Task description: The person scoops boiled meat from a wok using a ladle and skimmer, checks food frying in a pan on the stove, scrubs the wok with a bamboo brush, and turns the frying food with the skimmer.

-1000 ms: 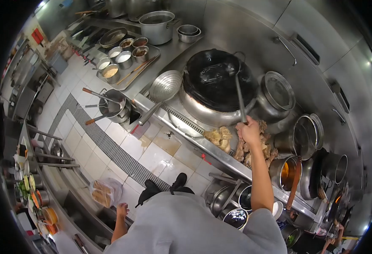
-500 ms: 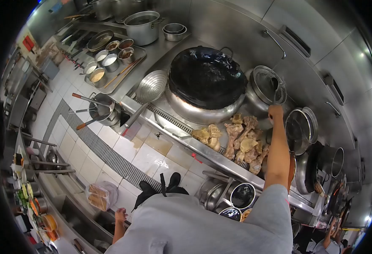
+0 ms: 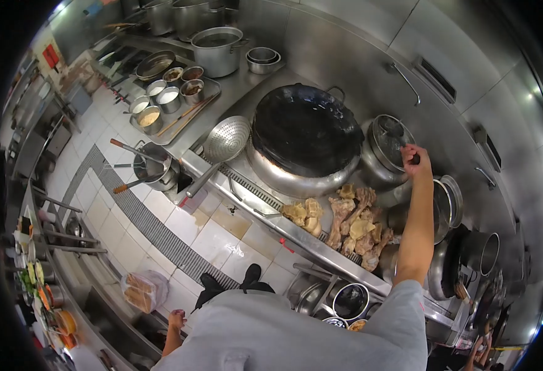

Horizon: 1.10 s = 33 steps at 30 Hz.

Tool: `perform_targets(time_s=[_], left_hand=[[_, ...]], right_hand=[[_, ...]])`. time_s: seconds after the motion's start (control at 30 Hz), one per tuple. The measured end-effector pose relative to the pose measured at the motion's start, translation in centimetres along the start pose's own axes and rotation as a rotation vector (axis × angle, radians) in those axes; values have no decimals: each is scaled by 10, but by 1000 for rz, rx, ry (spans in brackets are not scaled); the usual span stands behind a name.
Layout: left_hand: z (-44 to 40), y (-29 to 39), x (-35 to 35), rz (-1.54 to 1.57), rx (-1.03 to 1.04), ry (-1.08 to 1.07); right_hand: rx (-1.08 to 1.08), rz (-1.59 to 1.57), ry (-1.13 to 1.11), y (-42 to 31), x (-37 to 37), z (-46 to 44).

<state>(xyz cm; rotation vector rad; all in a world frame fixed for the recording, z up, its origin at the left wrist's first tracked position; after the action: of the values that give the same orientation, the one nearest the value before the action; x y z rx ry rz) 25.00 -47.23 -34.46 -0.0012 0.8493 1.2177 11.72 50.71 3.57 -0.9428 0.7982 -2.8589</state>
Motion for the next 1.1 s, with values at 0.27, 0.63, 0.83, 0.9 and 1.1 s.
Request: perform_targets(time_s=[0.27,0.63,0.83,0.9,1.1], left_hand=[[3,19,-14,121,99,69],[3,-38,12,148,-73,12],[13,-10,-9,42,-5,25],[7,-2,-15,35,35,48],[-11,2,-16,99,98,62]], right_hand=[[-456,661,180,24,79,-22],[-1314,1932,814,61,-79,-33],[-473,993,359,31,-98,-75],[-222,509,227,21,-88,-58],[63,28,47,6,-64,-19]])
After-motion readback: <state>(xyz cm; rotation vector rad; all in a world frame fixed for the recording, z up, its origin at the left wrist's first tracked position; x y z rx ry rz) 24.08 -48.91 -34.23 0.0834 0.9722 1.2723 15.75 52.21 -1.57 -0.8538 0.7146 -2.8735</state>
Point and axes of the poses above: each hand's wrist, its own z-axis away from the middle knuckle, its own x-axis out of the palm, y = z × x, the point moved 3 cm from there along -z, towards the middle knuckle, and after that the axes turned 11 degrees about y, right-handed, at the moved point
